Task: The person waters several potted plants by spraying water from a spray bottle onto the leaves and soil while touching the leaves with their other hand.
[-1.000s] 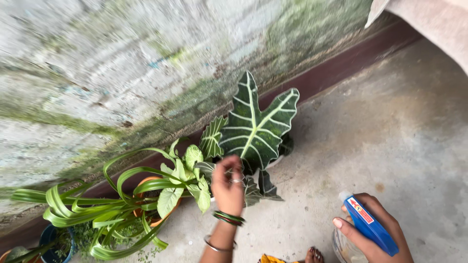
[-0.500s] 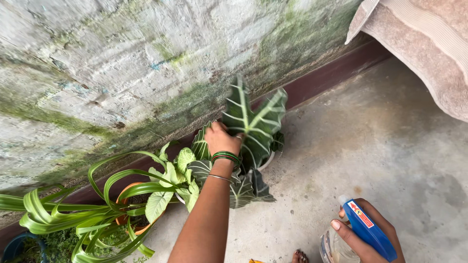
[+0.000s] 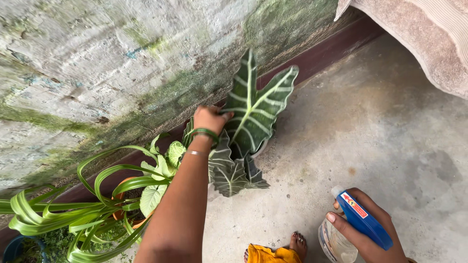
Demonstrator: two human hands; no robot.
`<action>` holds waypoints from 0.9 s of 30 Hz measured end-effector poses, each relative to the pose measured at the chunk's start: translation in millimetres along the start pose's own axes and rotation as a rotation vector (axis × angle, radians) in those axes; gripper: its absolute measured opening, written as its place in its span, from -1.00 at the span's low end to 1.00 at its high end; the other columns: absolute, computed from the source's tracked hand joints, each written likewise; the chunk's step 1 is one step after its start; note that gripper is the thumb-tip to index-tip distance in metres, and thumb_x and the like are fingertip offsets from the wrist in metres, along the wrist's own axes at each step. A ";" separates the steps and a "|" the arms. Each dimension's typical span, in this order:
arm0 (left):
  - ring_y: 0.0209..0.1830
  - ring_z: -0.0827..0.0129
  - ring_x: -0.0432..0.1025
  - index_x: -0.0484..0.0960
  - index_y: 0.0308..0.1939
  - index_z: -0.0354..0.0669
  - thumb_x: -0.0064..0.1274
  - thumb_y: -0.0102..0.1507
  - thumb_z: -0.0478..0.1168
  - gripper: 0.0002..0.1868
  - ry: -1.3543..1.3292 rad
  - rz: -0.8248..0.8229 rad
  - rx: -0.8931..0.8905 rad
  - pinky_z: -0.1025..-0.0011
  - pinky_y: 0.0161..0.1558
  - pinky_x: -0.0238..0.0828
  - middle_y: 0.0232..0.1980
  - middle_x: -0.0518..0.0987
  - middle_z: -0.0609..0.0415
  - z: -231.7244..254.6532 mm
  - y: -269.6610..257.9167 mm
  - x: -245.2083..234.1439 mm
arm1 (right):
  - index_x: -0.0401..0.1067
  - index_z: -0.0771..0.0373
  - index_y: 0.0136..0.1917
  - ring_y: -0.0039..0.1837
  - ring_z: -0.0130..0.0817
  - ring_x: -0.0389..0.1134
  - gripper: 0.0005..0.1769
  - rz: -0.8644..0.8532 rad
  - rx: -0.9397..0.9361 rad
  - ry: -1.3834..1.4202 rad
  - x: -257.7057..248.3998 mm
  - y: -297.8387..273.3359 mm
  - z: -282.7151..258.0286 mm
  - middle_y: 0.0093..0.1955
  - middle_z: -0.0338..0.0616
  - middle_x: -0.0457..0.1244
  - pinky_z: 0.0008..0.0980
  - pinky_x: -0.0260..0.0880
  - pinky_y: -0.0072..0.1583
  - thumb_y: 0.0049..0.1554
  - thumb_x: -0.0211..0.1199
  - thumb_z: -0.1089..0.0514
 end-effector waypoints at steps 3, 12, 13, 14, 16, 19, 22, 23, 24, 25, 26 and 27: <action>-0.14 0.10 0.62 0.77 -0.16 -0.13 0.34 0.08 0.14 -0.54 0.056 -0.094 -0.030 0.20 0.03 0.51 -0.18 0.71 -0.11 28.1 22.3 15.8 | 0.42 0.23 0.02 -0.02 -0.36 0.49 -0.60 -0.013 -0.038 -0.008 -0.1 4.3 -0.3 -0.13 -0.09 0.36 -0.32 0.44 0.07 -0.04 0.46 0.10; -0.15 -0.28 0.60 0.19 0.46 -0.18 -0.12 0.34 -0.25 -0.41 -0.899 -0.234 -0.541 0.17 -0.48 0.66 0.04 0.65 -0.38 57.7 -1.2 88.0 | 0.42 0.22 0.04 0.00 -0.29 0.50 -0.58 -0.016 0.083 0.023 -5.0 11.0 -0.1 -0.12 -0.05 0.37 -0.26 0.45 0.08 -0.05 0.46 0.07; -0.15 -0.21 0.61 0.21 0.47 -0.19 -0.09 0.32 -0.21 -0.38 -0.947 -0.195 -0.529 0.19 -0.48 0.66 0.07 0.64 -0.35 52.3 -8.8 95.0 | 0.43 0.21 0.05 0.01 -0.29 0.49 -0.59 -0.019 0.102 0.029 -6.9 10.3 2.1 -0.12 -0.05 0.36 -0.26 0.44 0.09 -0.04 0.45 0.09; -0.14 -0.15 0.63 0.22 0.49 -0.19 -0.06 0.31 -0.17 -0.35 -0.995 -0.153 -0.511 0.20 -0.47 0.67 0.10 0.63 -0.31 45.8 -14.3 101.4 | 0.43 0.21 0.05 0.01 -0.29 0.49 -0.59 -0.016 0.102 0.029 -8.8 10.6 2.4 -0.12 -0.05 0.36 -0.26 0.44 0.09 -0.04 0.45 0.09; 0.09 -0.04 0.55 0.02 0.55 -0.03 -0.01 0.24 -0.15 -0.18 -1.015 -0.053 -0.593 0.01 -0.15 0.62 0.25 0.53 -0.18 10.8 -41.3 118.9 | 0.43 0.22 0.04 0.00 -0.29 0.47 -0.59 -0.018 -0.008 0.053 -10.7 10.8 -6.5 -0.13 -0.08 0.35 -0.30 0.41 0.09 -0.05 0.45 0.11; 0.35 0.01 0.34 0.12 0.51 -0.35 0.22 0.21 -0.08 -0.09 -0.927 0.090 -0.626 0.11 0.36 0.21 0.37 0.42 -0.25 -42.2 -83.2 134.0 | 0.40 0.22 0.03 0.01 -0.32 0.48 -0.58 -0.016 0.017 0.050 -13.4 13.0 -1.0 -0.14 -0.08 0.35 -0.33 0.41 0.10 -0.06 0.46 0.13; 0.30 0.08 0.39 0.18 0.46 -0.46 0.26 0.15 -0.16 -0.10 -1.070 0.221 -0.660 0.23 0.32 0.24 0.31 0.47 -0.26 -74.2 -129.0 146.9 | 0.42 0.20 0.02 0.08 -0.35 0.43 -0.60 -0.080 0.041 -0.066 -8.0 14.8 8.8 -0.07 -0.15 0.31 -0.34 0.41 0.12 -0.04 0.48 0.10; 0.30 0.08 0.39 0.18 0.46 -0.46 0.26 0.15 -0.16 -0.10 -1.068 0.229 -0.662 0.23 0.32 0.24 0.31 0.47 -0.26 -76.0 -144.9 149.4 | 0.42 0.20 0.02 0.08 -0.35 0.43 -0.60 -0.086 0.038 -0.065 -8.0 15.1 11.7 -0.07 -0.15 0.31 -0.34 0.41 0.12 -0.04 0.48 0.10; 0.21 0.12 0.37 0.20 0.47 -0.37 0.22 0.12 -0.20 -0.12 -1.207 0.211 -0.667 0.25 0.20 0.26 0.26 0.50 -0.22 -71.3 -159.7 155.2 | 0.42 0.22 0.04 0.09 -0.31 0.39 -0.61 -0.118 -0.025 -0.108 -6.4 15.6 8.4 -0.02 -0.14 0.26 -0.31 0.41 0.14 -0.01 0.47 0.12; 0.12 0.17 0.35 0.23 0.47 -0.29 0.17 0.09 -0.24 -0.13 -1.346 0.192 -0.668 0.28 0.09 0.27 0.22 0.52 -0.17 -65.4 -169.8 155.0 | 0.42 0.23 0.06 0.10 -0.27 0.35 -0.63 -0.148 -0.089 -0.152 -2.8 15.6 4.5 0.03 -0.13 0.21 -0.29 0.42 0.15 0.03 0.46 0.13; 0.12 0.17 0.35 0.23 0.47 -0.29 0.17 0.09 -0.24 -0.13 -1.349 0.202 -0.665 0.28 0.09 0.27 0.22 0.52 -0.17 -62.4 -177.4 146.1 | 0.42 0.23 0.06 0.10 -0.27 0.35 -0.63 -0.153 -0.096 -0.152 -1.7 15.7 5.4 0.03 -0.13 0.21 -0.29 0.42 0.15 0.03 0.46 0.13; 0.09 0.29 0.35 0.24 0.49 -0.18 0.13 0.08 -0.22 -0.13 -1.336 0.167 -0.642 0.35 0.02 0.21 0.21 0.53 -0.04 -56.1 -184.5 138.5 | 0.43 0.23 0.04 0.09 -0.27 0.38 -0.61 -0.108 -0.040 -0.109 -6.4 15.5 11.9 -0.01 -0.12 0.25 -0.29 0.41 0.14 -0.01 0.48 0.12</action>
Point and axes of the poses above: each hand's wrist, its own y-axis towards the middle knuckle, its own x-axis out of the palm, z = x × y, the point moved 10 cm from there along y, towards the middle knuckle
